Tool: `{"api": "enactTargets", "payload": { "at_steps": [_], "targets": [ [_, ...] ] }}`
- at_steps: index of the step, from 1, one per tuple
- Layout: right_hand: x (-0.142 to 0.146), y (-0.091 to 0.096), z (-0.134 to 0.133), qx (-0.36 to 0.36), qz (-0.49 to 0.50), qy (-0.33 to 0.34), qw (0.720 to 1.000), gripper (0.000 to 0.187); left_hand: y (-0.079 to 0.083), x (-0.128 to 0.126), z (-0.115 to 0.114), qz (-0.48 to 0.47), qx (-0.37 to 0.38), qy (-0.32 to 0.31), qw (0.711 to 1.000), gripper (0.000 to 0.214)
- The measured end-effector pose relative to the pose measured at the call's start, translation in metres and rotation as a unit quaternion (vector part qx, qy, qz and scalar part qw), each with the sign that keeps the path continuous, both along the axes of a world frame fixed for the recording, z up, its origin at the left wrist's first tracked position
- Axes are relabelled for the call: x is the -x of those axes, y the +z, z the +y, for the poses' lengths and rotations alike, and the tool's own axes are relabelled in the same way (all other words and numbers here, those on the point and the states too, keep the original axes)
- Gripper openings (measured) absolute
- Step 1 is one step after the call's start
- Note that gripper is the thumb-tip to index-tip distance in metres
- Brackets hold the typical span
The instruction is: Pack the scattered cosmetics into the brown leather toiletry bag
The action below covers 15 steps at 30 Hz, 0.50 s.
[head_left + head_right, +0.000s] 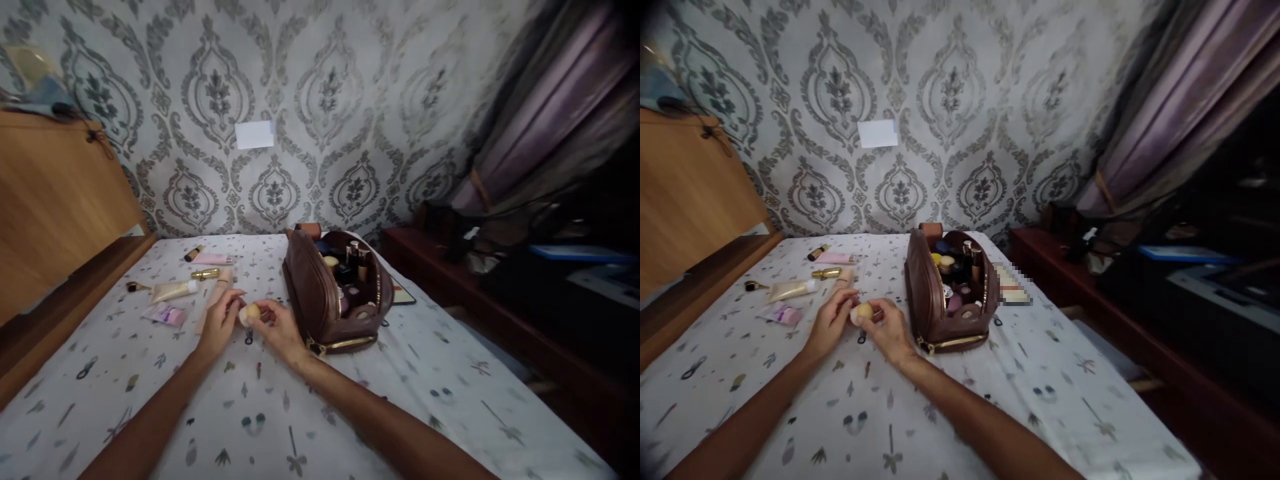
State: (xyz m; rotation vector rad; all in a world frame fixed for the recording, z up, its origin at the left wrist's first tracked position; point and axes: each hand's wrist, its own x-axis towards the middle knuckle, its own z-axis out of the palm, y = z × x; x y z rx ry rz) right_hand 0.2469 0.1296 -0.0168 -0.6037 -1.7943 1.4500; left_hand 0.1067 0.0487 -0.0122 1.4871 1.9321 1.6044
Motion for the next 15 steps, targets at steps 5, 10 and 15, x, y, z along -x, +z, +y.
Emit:
{"api": "enactTargets", "payload": {
  "at_steps": [5, 10, 15],
  "targets": [
    [0.006, 0.006, 0.002, -0.115, -0.108, -0.009, 0.987, 0.018, -0.002, 0.006, 0.004, -0.02, -0.033, 0.024, 0.999, 0.025],
    [0.015, 0.01, -0.012, -0.227, -0.231, 0.004, 0.946, 0.015, 0.001, 0.011, 0.003, 0.01, -0.034, 0.046, 0.998, 0.022],
    [0.016, 0.004, -0.02, -0.285, -0.278, 0.023, 0.917, 0.021, 0.007, 0.019, -0.002, 0.079, -0.025, 0.093, 0.992, 0.022]
  ]
}}
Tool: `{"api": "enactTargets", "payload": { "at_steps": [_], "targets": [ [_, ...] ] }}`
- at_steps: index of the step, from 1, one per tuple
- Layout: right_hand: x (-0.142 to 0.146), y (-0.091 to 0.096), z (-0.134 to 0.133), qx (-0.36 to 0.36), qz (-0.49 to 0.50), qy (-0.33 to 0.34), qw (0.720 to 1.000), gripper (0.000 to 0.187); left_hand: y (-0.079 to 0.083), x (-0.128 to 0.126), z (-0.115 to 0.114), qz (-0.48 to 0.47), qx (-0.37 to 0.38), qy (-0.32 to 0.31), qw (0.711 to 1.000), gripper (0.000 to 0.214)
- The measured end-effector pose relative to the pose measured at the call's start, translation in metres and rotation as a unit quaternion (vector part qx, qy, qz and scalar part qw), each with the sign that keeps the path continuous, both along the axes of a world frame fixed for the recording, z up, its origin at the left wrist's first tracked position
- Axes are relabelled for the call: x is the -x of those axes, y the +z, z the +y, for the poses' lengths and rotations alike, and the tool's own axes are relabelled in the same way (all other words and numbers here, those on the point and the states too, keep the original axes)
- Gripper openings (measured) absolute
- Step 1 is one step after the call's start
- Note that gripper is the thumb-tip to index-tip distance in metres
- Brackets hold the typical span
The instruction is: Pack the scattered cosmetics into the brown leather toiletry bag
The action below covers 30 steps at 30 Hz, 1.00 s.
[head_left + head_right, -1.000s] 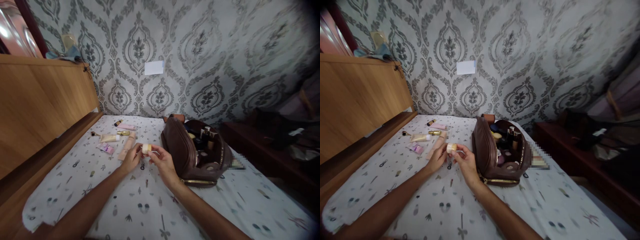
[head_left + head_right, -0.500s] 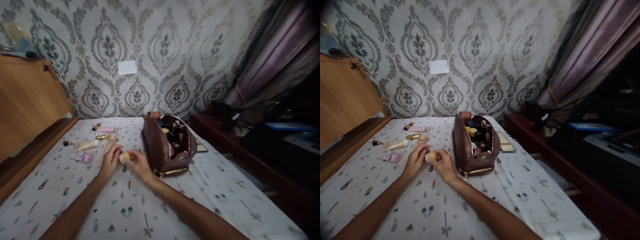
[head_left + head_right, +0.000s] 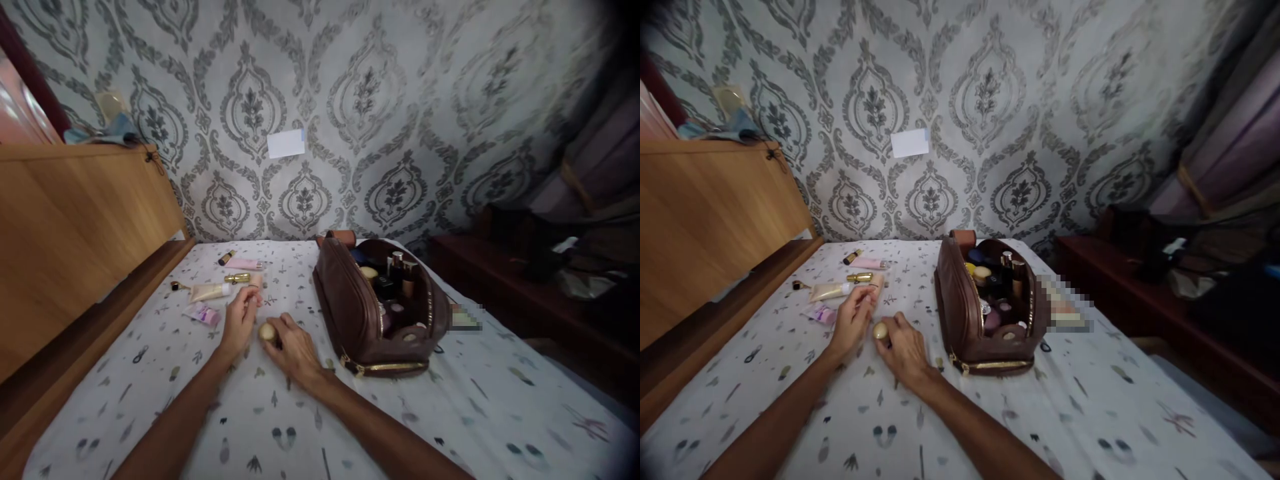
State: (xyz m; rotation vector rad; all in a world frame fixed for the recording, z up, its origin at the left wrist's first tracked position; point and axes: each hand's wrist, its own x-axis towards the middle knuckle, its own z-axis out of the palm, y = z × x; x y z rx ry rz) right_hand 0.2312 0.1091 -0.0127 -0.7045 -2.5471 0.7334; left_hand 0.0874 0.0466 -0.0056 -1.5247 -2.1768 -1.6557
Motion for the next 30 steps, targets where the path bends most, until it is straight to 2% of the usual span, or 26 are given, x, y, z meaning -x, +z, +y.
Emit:
{"api": "enactTargets", "payload": {
  "at_steps": [3, 6, 10, 14, 18, 20, 23, 26, 30],
  "targets": [
    [-0.003, -0.002, 0.001, 0.007, 0.016, 0.009, 1.0, 0.026, 0.009, 0.019, 0.0, 0.084, 0.034, 0.062, 0.994, 0.022],
    [-0.005, -0.004, 0.002, 0.019, 0.052, 0.015, 0.998, 0.036, 0.021, 0.049, 0.008, 0.124, 0.085, 0.104, 0.983, 0.022],
    [-0.005, -0.012, 0.005, 0.02, 0.111, 0.024, 0.993, 0.031, 0.03, 0.091, 0.027, 0.175, 0.201, 0.145, 0.953, 0.028],
    [-0.003, -0.022, 0.009, 0.027, 0.172, 0.006, 0.985, 0.029, 0.027, 0.115, 0.043, 0.192, 0.329, 0.156, 0.911, 0.025],
    [-0.002, -0.026, 0.012, 0.046, 0.199, -0.01, 0.979, 0.026, 0.02, 0.121, 0.043, 0.211, 0.405, 0.152, 0.877, 0.03],
    [-0.002, -0.026, 0.013, 0.056, 0.201, -0.015, 0.978, 0.025, 0.019, 0.12, 0.04, 0.23, 0.41, 0.148, 0.87, 0.024],
    [-0.002, -0.026, 0.014, 0.066, 0.202, -0.021, 0.977, 0.022, 0.022, 0.118, 0.035, 0.258, 0.39, 0.129, 0.875, 0.018],
    [-0.001, -0.027, 0.016, 0.073, 0.212, -0.03, 0.974, 0.02, 0.029, 0.115, 0.031, 0.271, 0.349, 0.117, 0.889, 0.023],
    [0.0, -0.031, 0.018, 0.08, 0.232, -0.034, 0.969, 0.018, 0.039, 0.105, 0.021, 0.27, 0.278, 0.132, 0.912, 0.037]
  ]
}}
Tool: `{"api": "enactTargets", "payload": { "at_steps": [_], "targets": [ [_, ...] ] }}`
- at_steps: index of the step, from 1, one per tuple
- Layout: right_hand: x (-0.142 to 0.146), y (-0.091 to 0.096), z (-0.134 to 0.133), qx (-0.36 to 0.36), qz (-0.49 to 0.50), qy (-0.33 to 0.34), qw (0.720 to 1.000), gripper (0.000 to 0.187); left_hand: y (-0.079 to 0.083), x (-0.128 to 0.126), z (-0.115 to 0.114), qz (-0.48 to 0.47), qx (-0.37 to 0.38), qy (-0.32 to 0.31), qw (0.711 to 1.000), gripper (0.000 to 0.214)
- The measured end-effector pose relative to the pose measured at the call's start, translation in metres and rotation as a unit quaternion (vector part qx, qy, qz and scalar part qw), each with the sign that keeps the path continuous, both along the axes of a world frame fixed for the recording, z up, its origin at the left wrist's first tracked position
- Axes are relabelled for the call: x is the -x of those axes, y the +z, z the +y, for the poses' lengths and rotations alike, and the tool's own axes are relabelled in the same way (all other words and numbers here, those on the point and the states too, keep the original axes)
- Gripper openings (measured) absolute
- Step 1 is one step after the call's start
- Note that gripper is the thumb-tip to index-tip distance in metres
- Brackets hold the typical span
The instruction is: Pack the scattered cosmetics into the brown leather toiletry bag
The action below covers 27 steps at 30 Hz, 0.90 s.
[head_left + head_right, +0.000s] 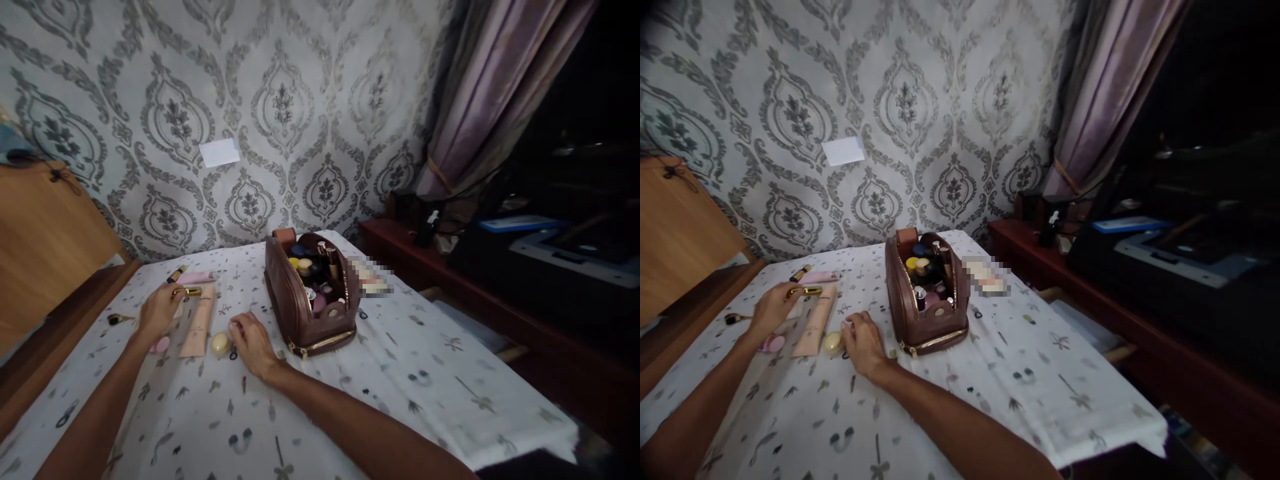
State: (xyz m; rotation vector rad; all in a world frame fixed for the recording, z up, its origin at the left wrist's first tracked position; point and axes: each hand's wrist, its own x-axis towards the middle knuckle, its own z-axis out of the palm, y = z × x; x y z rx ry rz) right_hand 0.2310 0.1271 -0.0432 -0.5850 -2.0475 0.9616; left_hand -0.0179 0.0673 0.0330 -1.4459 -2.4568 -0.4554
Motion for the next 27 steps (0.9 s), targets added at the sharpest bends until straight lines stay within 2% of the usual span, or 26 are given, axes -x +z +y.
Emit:
{"api": "enactTargets", "payload": {
  "at_steps": [3, 6, 8, 12, 16, 20, 27],
  "targets": [
    [0.0, -0.001, 0.001, 0.014, 0.032, -0.003, 0.999, 0.023, 0.006, -0.018, -0.015, -0.049, -0.076, -0.04, 0.995, 0.041],
    [-0.003, 0.003, 0.0, 0.038, 0.079, -0.003, 0.996, 0.038, 0.013, -0.049, -0.031, -0.218, -0.163, -0.116, 0.955, 0.041],
    [-0.006, 0.008, -0.002, 0.052, 0.114, 0.009, 0.992, 0.043, 0.017, -0.072, -0.038, -0.302, -0.176, -0.139, 0.927, 0.04],
    [-0.015, 0.02, -0.009, 0.052, 0.139, 0.059, 0.987, 0.035, 0.018, -0.104, -0.043, -0.379, -0.185, -0.171, 0.89, 0.033],
    [-0.02, 0.028, -0.014, 0.051, 0.104, 0.09, 0.989, 0.029, 0.005, -0.112, -0.045, -0.43, -0.202, -0.171, 0.863, 0.03],
    [-0.021, 0.03, -0.015, 0.013, 0.078, 0.127, 0.989, 0.025, -0.009, -0.112, -0.051, -0.473, -0.196, -0.157, 0.845, 0.034],
    [-0.023, 0.03, -0.017, -0.017, 0.052, 0.132, 0.99, 0.02, -0.012, -0.108, -0.059, -0.474, -0.19, -0.185, 0.84, 0.038]
  ]
}}
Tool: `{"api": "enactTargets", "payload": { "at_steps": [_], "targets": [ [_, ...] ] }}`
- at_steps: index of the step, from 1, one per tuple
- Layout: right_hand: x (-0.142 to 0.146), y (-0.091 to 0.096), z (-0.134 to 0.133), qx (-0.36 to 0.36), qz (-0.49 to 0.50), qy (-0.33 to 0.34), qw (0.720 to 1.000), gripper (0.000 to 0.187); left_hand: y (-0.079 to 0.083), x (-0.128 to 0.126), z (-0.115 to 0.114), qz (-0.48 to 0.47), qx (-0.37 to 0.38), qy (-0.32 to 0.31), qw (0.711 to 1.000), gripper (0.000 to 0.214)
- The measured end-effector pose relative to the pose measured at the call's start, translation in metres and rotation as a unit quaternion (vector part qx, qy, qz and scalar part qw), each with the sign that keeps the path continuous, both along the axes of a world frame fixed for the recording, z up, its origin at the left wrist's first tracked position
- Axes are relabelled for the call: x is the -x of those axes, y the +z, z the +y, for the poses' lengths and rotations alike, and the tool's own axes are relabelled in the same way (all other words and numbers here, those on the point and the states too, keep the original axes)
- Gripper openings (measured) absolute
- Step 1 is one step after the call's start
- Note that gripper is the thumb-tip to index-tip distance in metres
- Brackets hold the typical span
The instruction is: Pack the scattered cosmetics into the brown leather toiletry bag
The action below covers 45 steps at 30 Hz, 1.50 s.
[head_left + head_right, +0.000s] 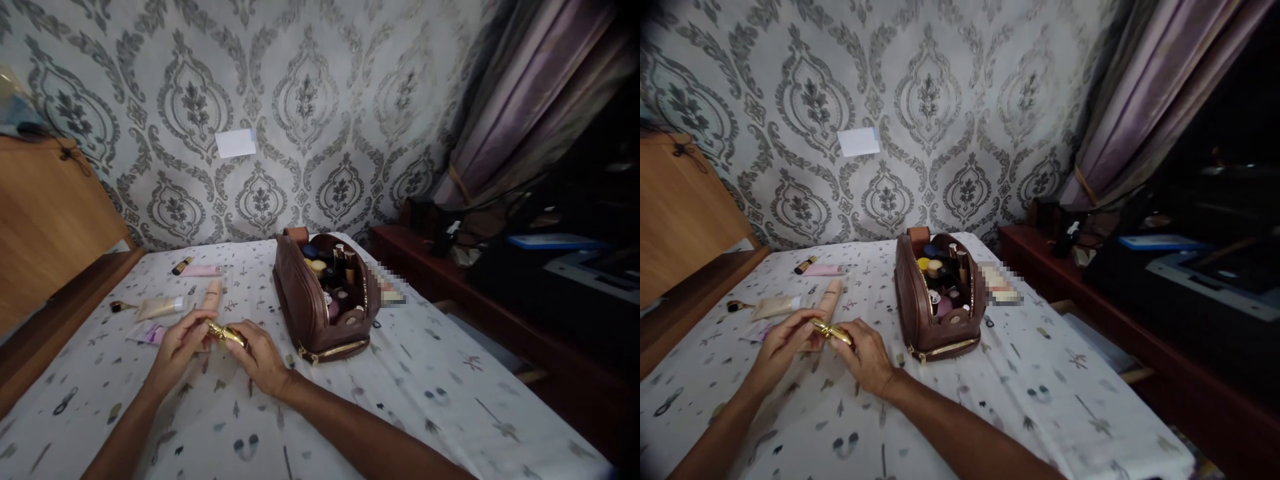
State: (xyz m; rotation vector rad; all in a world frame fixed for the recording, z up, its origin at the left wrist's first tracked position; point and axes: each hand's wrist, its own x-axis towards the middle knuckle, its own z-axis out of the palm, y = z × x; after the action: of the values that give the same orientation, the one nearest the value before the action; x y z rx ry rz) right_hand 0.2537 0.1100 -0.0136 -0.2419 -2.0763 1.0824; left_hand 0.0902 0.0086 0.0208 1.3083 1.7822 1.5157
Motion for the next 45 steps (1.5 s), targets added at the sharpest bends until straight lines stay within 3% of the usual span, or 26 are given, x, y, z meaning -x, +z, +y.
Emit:
{"api": "enactTargets", "payload": {
  "at_steps": [10, 15, 25, 32, 36, 45],
  "targets": [
    [0.005, -0.005, 0.002, 0.007, 0.001, -0.02, 1.0, 0.016, -0.001, -0.005, 0.004, 0.025, -0.006, 0.016, 1.0, 0.028],
    [0.006, -0.006, 0.001, 0.002, 0.02, -0.019, 1.0, 0.016, -0.002, -0.001, 0.003, 0.031, -0.006, 0.015, 0.999, 0.037],
    [0.007, -0.007, 0.003, 0.005, 0.03, -0.029, 0.999, 0.018, 0.013, -0.005, -0.001, 0.076, 0.009, -0.034, 0.996, 0.027],
    [0.008, -0.009, 0.002, 0.005, 0.02, -0.028, 0.999, 0.018, -0.003, -0.002, 0.003, 0.07, 0.003, 0.018, 0.997, 0.036],
    [0.008, -0.009, 0.002, 0.002, 0.018, -0.026, 1.0, 0.018, -0.004, 0.001, 0.002, 0.092, -0.007, 0.03, 0.995, 0.042],
    [0.009, -0.01, 0.003, 0.006, 0.028, -0.033, 0.999, 0.018, 0.008, 0.001, -0.003, 0.035, 0.012, -0.051, 0.998, 0.027]
  ]
}}
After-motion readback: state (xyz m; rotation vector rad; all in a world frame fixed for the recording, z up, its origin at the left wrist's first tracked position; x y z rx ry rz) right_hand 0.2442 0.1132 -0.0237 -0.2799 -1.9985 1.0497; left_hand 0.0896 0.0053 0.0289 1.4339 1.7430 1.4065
